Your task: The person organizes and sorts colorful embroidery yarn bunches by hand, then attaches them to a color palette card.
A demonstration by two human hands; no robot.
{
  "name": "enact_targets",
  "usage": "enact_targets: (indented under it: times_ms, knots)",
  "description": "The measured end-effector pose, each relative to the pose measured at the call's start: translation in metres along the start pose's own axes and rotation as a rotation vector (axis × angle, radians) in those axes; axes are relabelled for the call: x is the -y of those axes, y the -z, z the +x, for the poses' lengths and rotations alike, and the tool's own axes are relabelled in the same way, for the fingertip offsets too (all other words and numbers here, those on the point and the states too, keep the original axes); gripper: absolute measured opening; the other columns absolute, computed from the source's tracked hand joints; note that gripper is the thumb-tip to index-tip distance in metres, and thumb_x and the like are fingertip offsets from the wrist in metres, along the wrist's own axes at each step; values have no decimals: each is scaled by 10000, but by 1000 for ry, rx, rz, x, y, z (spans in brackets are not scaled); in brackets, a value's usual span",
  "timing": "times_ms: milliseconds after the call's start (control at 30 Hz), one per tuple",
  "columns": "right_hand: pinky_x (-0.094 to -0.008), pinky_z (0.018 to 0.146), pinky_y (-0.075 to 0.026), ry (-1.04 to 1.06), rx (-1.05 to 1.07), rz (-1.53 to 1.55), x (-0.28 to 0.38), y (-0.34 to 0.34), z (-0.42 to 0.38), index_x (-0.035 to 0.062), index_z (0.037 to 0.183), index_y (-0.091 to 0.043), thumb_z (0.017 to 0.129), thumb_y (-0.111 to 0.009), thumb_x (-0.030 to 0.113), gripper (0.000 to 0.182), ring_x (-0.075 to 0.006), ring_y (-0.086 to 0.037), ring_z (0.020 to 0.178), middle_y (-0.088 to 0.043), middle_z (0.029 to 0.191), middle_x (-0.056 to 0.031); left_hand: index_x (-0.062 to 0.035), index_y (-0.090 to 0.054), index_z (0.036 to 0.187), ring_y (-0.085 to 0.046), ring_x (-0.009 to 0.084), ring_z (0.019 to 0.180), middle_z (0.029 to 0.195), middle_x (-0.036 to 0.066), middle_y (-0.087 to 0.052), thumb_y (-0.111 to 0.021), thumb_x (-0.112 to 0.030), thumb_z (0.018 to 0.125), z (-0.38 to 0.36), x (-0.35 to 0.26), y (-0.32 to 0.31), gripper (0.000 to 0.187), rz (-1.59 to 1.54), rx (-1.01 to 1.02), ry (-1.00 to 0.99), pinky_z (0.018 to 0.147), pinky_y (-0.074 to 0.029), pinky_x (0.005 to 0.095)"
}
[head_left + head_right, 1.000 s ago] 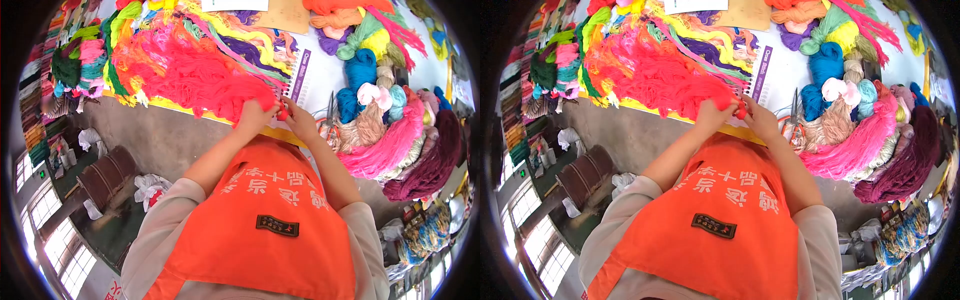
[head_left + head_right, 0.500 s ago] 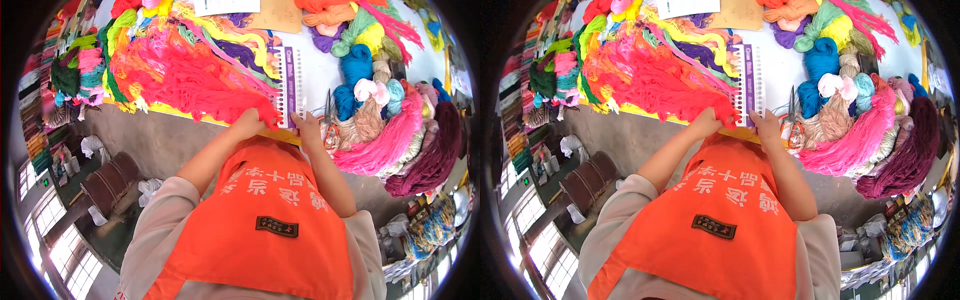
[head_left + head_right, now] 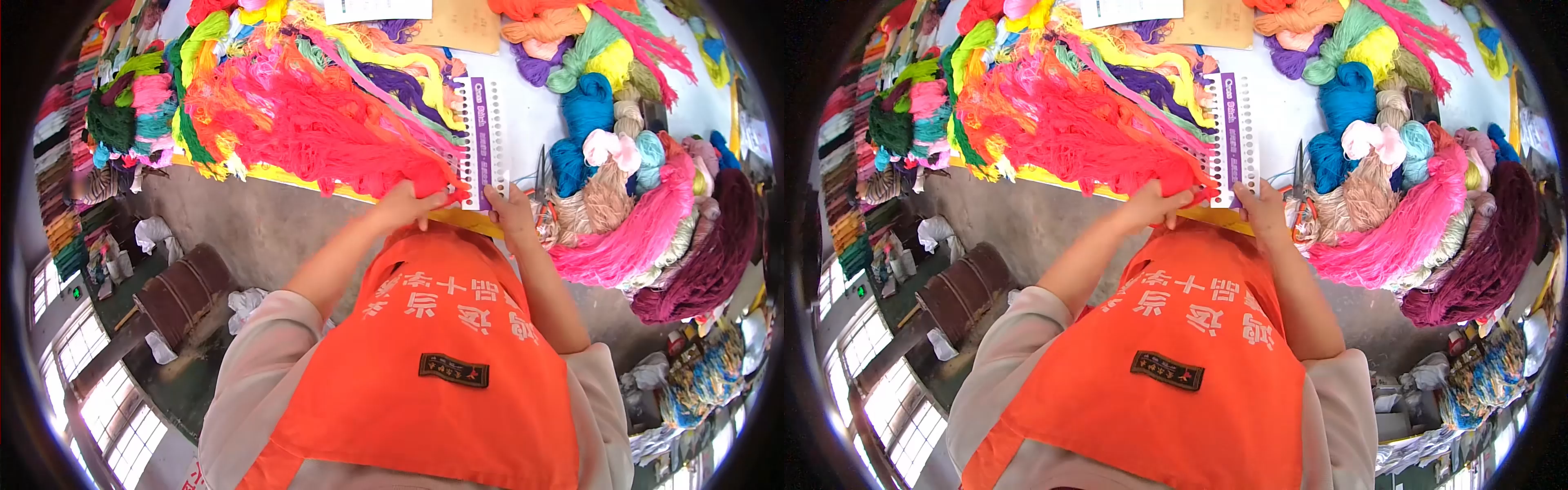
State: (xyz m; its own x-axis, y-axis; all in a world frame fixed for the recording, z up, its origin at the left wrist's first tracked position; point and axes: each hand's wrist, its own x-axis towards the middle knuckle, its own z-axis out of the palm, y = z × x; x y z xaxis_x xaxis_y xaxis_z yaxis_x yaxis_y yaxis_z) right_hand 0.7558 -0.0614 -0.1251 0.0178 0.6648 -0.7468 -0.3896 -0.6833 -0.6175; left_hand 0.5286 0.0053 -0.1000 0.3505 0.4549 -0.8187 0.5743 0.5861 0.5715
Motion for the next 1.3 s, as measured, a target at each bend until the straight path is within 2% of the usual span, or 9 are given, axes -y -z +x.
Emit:
enact_targets:
  times_ms: [67,133,200,267,333,667,900,1100,1300]
  knots:
    - [-213,487,-365,19,-35,-142,-1,-6,0,18,1001,-615,941,-636,205,197,-52,-476,556,-576,701,20,-69,-659,847,-476,94,441,682,18,-594,-671,-278,927,10,-3,-16,224,-82,47,32,466,-377,277]
    - [-272,608,-444,11,-45,-218,6,-7,-1,34,1001,-615,887,-700,202,220,-120,-555,650,-610,784,-16,-37,-684,884,-580,131,553,694,50,-646,-695,-254,878,18,-6,-25,217,-12,-59,-177,552,-451,301]
    - [-365,793,-445,952,-613,-1091,13,-14,-4,73,1010,-623,790,-768,189,287,-200,-598,812,-633,917,-52,-22,-697,903,-632,149,609,701,66,-672,-707,-242,853,24,-5,-24,226,24,-112,-281,594,-488,313]
    - [-436,909,-382,925,-514,-1137,19,-13,-11,101,1011,-617,722,-782,171,340,-251,-585,941,-615,1001,-67,-26,-708,915,-664,170,685,742,92,-691,-724,-232,823,30,-2,-22,225,3,-45,-281,663,-516,330]
    - [-419,866,-402,951,-72,-1300,7,-6,1,72,1012,-609,756,-751,155,304,-249,-596,937,-621,961,-57,-32,-701,909,-646,163,670,713,73,-666,-718,-226,833,31,-7,-20,209,117,-62,-273,648,-504,328]
    - [-410,776,-493,929,240,-1350,-21,7,60,59,935,-588,805,-656,129,163,-299,-607,856,-581,913,-93,14,-669,880,-643,171,557,704,95,-657,-703,-168,846,72,15,-19,188,360,-33,-297,541,-500,320]
    - [-418,741,-500,868,157,-1410,-14,-3,60,51,865,-567,799,-666,191,184,-308,-611,794,-566,877,-104,12,-662,958,-703,212,597,749,145,-692,-712,-230,845,78,12,-21,272,188,22,-194,580,-551,332]
    - [-422,732,-502,918,201,-1313,-10,0,58,48,894,-555,816,-670,228,227,-313,-614,803,-573,881,-111,16,-669,901,-677,169,580,750,96,-681,-677,-118,874,67,-9,-19,137,117,17,-144,544,-522,292]
    - [-447,767,-506,515,142,-1328,-18,-6,68,53,1035,-542,858,-651,261,294,-360,-621,906,-604,985,-144,1,-642,972,-658,166,543,716,53,-647,-666,-117,888,71,-5,-14,147,-173,120,-154,515,-516,289]
